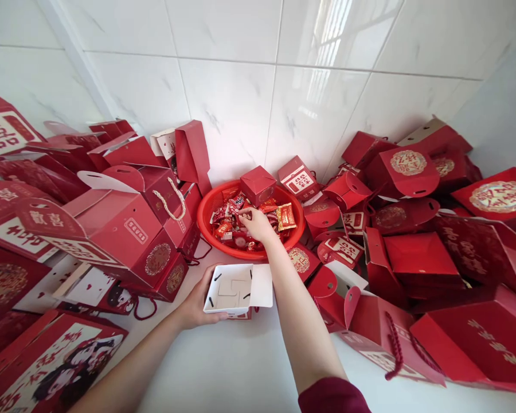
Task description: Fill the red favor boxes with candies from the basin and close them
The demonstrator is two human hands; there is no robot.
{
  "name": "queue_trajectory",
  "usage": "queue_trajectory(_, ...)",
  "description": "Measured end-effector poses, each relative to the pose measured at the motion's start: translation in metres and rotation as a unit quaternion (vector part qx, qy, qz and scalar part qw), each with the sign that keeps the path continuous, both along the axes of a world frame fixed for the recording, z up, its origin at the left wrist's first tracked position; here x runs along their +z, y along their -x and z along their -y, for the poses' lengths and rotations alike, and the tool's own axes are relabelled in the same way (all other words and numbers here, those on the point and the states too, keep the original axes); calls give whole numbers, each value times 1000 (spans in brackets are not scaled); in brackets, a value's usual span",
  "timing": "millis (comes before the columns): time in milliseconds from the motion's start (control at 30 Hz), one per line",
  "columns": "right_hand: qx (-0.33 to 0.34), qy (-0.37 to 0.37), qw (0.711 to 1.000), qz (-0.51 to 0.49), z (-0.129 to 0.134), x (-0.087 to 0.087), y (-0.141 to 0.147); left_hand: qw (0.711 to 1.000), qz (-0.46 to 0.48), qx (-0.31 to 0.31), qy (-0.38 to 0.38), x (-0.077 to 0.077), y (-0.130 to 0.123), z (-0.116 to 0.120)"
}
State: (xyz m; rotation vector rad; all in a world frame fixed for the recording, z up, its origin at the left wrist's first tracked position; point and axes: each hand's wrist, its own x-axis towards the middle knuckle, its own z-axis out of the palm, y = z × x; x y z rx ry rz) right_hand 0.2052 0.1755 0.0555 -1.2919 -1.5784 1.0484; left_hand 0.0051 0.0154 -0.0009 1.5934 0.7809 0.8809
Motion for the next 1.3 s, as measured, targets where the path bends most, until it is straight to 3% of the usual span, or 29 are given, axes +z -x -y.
queue_trajectory(167, -24, -8, 1000, -11, 8, 7, -1, 1000, 11, 1, -10, -1, -1, 2)
queue_trajectory(300, -10, -3, 998, -62, 35, 24, -12, 1000, 10, 5, -8, 1, -1, 3)
queue_trajectory(500, 78, -13, 988, -132, 107, 46, -43, 1000, 24, -8, 11, 3, -4, 0)
queue_trajectory(700, 214, 63, 975, -5, 137, 57, -48, 999, -22, 9, -24, -1, -4, -2)
queue_trajectory(767, 198, 34, 978, 49, 137, 58, -46, 996, -59, 37, -64, -4, -2, -1)
queue_trajectory(833, 135, -25, 986, 90, 136, 58, -44, 988, -90, 66, -109, -7, 0, 0)
queue_trajectory(967, 58, -66, 991, 103, 132, 55, -44, 972, -124, 84, -180, -8, 0, 4)
queue_trajectory(1067, 40, -77, 986, 144, 118, 57, -43, 978, -131, 66, -146, -4, -1, 4)
queue_trajectory(1200, 52, -78, 954, 284, 69, 71, -27, 995, -79, 27, -52, 1, -3, 1)
queue_trajectory(1300, 103, -62, 928, 353, 20, 81, 3, 996, -77, 25, -39, 2, -2, 1)
